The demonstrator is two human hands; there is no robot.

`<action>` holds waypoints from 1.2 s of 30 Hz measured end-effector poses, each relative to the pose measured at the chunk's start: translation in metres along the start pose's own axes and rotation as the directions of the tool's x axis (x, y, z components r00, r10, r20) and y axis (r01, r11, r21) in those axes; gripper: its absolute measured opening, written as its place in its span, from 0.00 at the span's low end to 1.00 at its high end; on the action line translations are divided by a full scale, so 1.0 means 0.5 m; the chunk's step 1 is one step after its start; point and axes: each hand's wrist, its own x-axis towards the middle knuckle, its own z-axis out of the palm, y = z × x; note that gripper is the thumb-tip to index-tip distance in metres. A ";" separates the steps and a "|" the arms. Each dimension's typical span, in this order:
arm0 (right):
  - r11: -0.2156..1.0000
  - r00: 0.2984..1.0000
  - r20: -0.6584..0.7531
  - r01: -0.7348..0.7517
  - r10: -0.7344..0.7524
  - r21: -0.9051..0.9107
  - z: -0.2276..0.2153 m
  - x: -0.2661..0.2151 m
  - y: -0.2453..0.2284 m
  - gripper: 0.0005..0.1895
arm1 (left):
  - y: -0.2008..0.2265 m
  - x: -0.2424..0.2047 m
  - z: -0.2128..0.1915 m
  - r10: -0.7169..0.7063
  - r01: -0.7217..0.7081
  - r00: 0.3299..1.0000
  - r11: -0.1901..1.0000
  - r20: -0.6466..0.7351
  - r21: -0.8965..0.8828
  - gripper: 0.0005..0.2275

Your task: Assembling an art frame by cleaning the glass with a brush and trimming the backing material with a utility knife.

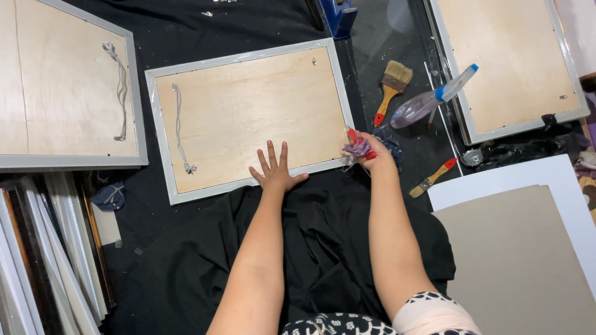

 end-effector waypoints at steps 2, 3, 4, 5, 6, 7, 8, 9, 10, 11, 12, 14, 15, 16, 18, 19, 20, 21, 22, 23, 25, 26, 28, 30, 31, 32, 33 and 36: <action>0.987 0.998 -0.006 -0.068 0.069 0.149 0.001 -0.048 -0.024 0.12 | 0.001 -0.004 -0.002 0.001 -0.001 1.000 1.000 0.001 -0.004 0.50; 0.946 0.990 -0.003 -0.131 0.138 0.296 0.001 -0.073 -0.036 0.12 | 0.002 -0.006 -0.003 0.003 -0.003 1.000 1.000 0.002 -0.006 0.50; 0.946 0.991 -0.003 -0.130 0.137 0.296 0.002 -0.065 -0.039 0.12 | 0.001 -0.004 -0.006 0.003 -0.003 1.000 1.000 0.002 -0.006 0.50; 0.921 0.984 0.019 -0.173 0.177 0.349 -0.003 -0.059 -0.041 0.11 | 0.001 -0.004 -0.005 0.003 -0.003 1.000 1.000 0.003 -0.008 0.50; 0.891 0.976 0.043 -0.214 0.216 0.400 -0.008 -0.054 -0.043 0.11 | 0.001 -0.003 -0.004 0.004 -0.004 1.000 1.000 0.003 -0.010 0.50; 0.892 0.976 0.038 -0.211 0.214 0.401 -0.007 -0.060 -0.045 0.11 | 0.002 -0.002 -0.003 0.008 -0.007 1.000 1.000 0.007 -0.012 0.50; 0.958 0.987 0.004 -0.158 0.162 0.241 -0.007 -0.067 -0.047 0.15 | 0.003 -0.002 -0.003 0.007 -0.007 1.000 1.000 0.002 -0.010 0.50; 0.992 0.994 -0.019 -0.104 0.106 0.072 -0.001 -0.073 -0.050 0.18 | 0.003 0.000 -0.007 0.006 -0.006 1.000 1.000 -0.005 -0.006 0.49; 0.992 0.994 -0.021 -0.103 0.105 0.072 0.008 -0.100 -0.048 0.18 | 0.001 -0.004 -0.005 0.009 -0.009 1.000 1.000 -0.003 -0.007 0.49; 0.968 0.998 -0.004 0.060 -0.063 -0.242 0.021 -0.125 -0.050 0.19 | 0.001 -0.006 -0.005 0.011 -0.011 1.000 1.000 -0.002 -0.010 0.49; 0.823 0.974 0.062 0.216 -0.216 -0.525 0.032 -0.151 -0.052 0.21 | 0.001 -0.008 -0.005 0.012 -0.012 1.000 1.000 0.000 -0.013 0.49; 0.535 0.944 0.123 0.277 -0.306 -0.798 0.040 -0.164 -0.038 0.26 | -0.001 -0.004 0.006 0.012 -0.012 1.000 1.000 0.000 -0.015 0.50; 0.165 0.902 0.227 0.304 -0.368 -0.938 0.051 -0.167 -0.037 0.31 | -0.002 0.002 0.002 0.016 -0.016 1.000 1.000 -0.017 -0.008 0.50; 0.162 0.901 0.230 0.306 -0.369 -0.938 0.044 -0.174 -0.039 0.31 | -0.002 -0.007 0.002 0.015 -0.016 1.000 1.000 -0.019 -0.010 0.50; -0.465 0.909 0.310 0.156 -0.277 -0.872 0.030 -0.184 -0.051 0.26 | 0.002 -0.015 -0.003 0.042 -0.043 0.998 0.999 -0.056 -0.022 0.50; -0.464 0.911 0.308 0.155 -0.274 -0.872 0.020 -0.182 -0.040 0.26 | 0.012 -0.016 0.001 0.040 -0.041 0.998 0.999 -0.052 -0.021 0.50; -0.577 0.869 0.364 0.116 -0.335 -0.808 0.009 -0.179 -0.029 0.24 | 0.022 -0.015 0.006 0.051 -0.050 0.991 0.999 -0.124 0.008 0.48; -0.679 0.823 0.425 0.067 -0.376 -0.731 -0.003 -0.177 -0.011 0.22 | 0.028 -0.018 0.016 0.057 -0.051 0.980 0.998 -0.188 0.036 0.47; -0.680 0.829 0.422 0.072 -0.366 -0.729 0.003 -0.183 -0.008 0.22 | 0.040 -0.016 0.025 0.050 -0.044 0.983 0.998 -0.178 0.035 0.47; -0.609 0.828 0.410 0.108 -0.382 -0.786 0.009 -0.188 -0.007 0.19 | 0.053 -0.013 0.034 0.098 -0.083 0.969 0.994 -0.228 0.075 0.42; -0.531 0.830 0.395 0.146 -0.393 -0.835 0.016 -0.183 -0.004 0.22 | 0.079 -0.027 0.039 0.143 -0.115 0.952 0.986 -0.272 0.118 0.37; -0.568 0.785 0.443 0.145 -0.432 -0.810 0.018 -0.173 -0.002 0.20 | 0.091 -0.043 0.035 0.212 -0.180 0.937 0.974 -0.277 0.135 0.35; -0.601 0.738 0.487 0.138 -0.467 -0.787 0.021 -0.165 0.002 0.19 | 0.107 -0.061 0.033 0.281 -0.247 0.919 0.957 -0.277 0.152 0.34; -0.613 0.710 0.545 0.202 -0.445 -0.764 0.022 -0.167 0.014 0.17 | 0.108 -0.070 0.046 0.278 -0.243 0.921 0.958 -0.274 0.154 0.36; -0.612 0.718 0.541 0.203 -0.438 -0.765 0.018 -0.157 0.012 0.17 | 0.109 -0.060 0.051 0.274 -0.240 0.925 0.959 -0.264 0.151 0.36; -0.611 0.693 0.561 0.218 -0.452 -0.761 0.014 -0.147 0.011 0.16 | 0.110 -0.049 0.057 0.267 -0.225 0.928 0.958 -0.260 0.178 0.37; -0.609 0.667 0.579 0.231 -0.469 -0.759 0.009 -0.136 0.010 0.15 | 0.111 -0.038 0.062 0.262 -0.212 0.931 0.955 -0.255 0.208 0.38; -0.650 0.625 0.627 0.240 -0.465 -0.721 0.010 -0.125 -0.001 0.16 | 0.116 -0.025 0.056 0.250 -0.196 0.945 0.949 -0.210 0.249 0.39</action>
